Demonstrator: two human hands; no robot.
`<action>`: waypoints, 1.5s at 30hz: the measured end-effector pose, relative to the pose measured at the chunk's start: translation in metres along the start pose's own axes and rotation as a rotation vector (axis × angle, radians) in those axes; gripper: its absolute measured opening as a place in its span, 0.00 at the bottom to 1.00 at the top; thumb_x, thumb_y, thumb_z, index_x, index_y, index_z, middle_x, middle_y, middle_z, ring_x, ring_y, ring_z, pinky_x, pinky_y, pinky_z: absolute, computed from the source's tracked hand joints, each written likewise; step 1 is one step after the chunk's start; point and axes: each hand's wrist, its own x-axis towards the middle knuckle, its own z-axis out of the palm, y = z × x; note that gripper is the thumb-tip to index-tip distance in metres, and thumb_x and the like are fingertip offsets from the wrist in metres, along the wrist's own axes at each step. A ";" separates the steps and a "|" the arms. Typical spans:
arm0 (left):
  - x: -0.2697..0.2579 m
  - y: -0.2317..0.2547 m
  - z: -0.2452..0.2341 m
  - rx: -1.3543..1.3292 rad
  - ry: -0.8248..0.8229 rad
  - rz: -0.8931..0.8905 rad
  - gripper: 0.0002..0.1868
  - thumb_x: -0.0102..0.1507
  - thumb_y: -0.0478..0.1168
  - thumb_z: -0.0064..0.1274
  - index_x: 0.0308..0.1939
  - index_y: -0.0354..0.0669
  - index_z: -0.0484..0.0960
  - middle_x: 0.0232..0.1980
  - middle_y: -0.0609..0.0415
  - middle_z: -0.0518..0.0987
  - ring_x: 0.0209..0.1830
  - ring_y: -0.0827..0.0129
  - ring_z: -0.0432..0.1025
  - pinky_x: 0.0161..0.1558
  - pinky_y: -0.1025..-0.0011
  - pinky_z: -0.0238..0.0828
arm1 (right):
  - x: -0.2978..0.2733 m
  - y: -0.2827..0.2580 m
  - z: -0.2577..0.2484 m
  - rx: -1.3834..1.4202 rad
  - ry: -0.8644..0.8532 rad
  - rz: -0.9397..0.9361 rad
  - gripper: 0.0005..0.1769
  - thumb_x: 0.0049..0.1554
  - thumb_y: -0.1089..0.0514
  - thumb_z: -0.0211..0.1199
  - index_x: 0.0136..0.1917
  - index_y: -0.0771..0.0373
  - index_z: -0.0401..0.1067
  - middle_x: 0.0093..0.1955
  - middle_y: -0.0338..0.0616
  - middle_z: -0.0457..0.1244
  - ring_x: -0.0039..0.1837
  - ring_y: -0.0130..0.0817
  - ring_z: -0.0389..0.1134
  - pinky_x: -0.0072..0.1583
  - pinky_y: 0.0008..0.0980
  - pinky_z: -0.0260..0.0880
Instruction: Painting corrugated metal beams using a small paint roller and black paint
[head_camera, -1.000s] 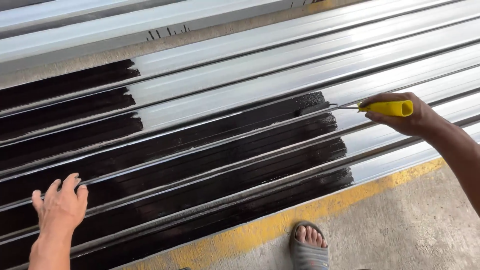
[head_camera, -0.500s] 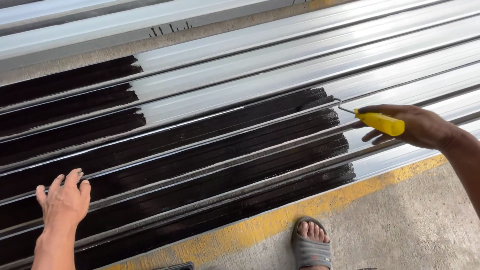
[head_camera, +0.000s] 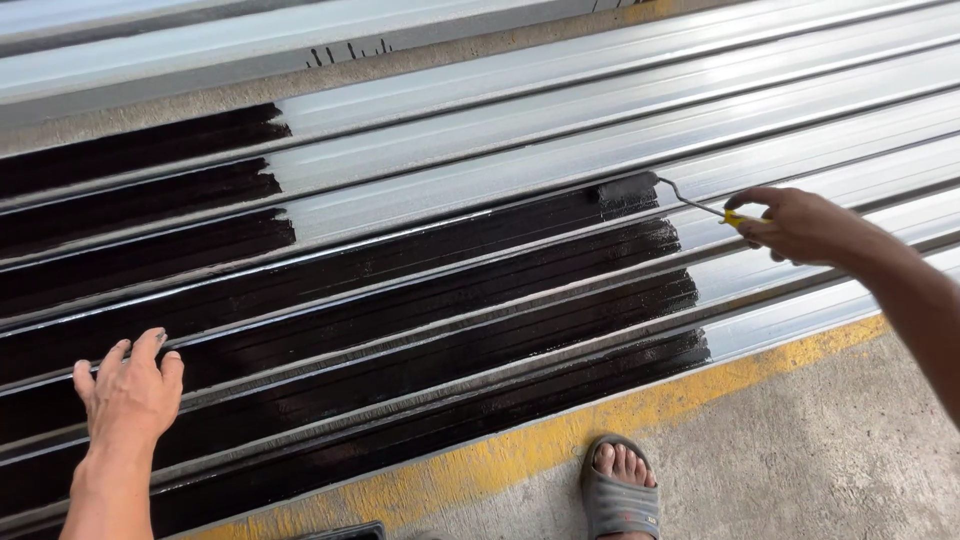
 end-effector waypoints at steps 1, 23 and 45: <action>-0.003 0.002 -0.003 0.033 -0.025 -0.024 0.28 0.76 0.52 0.31 0.79 0.54 0.68 0.46 0.51 0.92 0.85 0.61 0.57 0.83 0.55 0.28 | -0.001 -0.003 0.004 0.069 0.044 -0.008 0.21 0.67 0.54 0.56 0.72 0.55 0.70 0.47 0.58 0.74 0.39 0.47 0.68 0.39 0.41 0.66; 0.000 -0.001 -0.005 -0.005 0.035 0.025 0.27 0.74 0.52 0.34 0.76 0.52 0.71 0.56 0.48 0.87 0.82 0.56 0.60 0.82 0.50 0.30 | -0.097 -0.016 0.010 0.326 0.290 -0.044 0.16 0.67 0.56 0.58 0.66 0.61 0.73 0.40 0.57 0.68 0.32 0.39 0.54 0.33 0.39 0.51; -0.002 -0.031 0.030 -0.115 0.231 0.244 0.25 0.77 0.48 0.40 0.72 0.40 0.78 0.58 0.41 0.84 0.77 0.44 0.64 0.77 0.42 0.30 | -0.081 -0.057 0.098 0.398 -0.064 0.101 0.25 0.67 0.59 0.53 0.74 0.69 0.64 0.51 0.65 0.65 0.44 0.49 0.62 0.42 0.42 0.61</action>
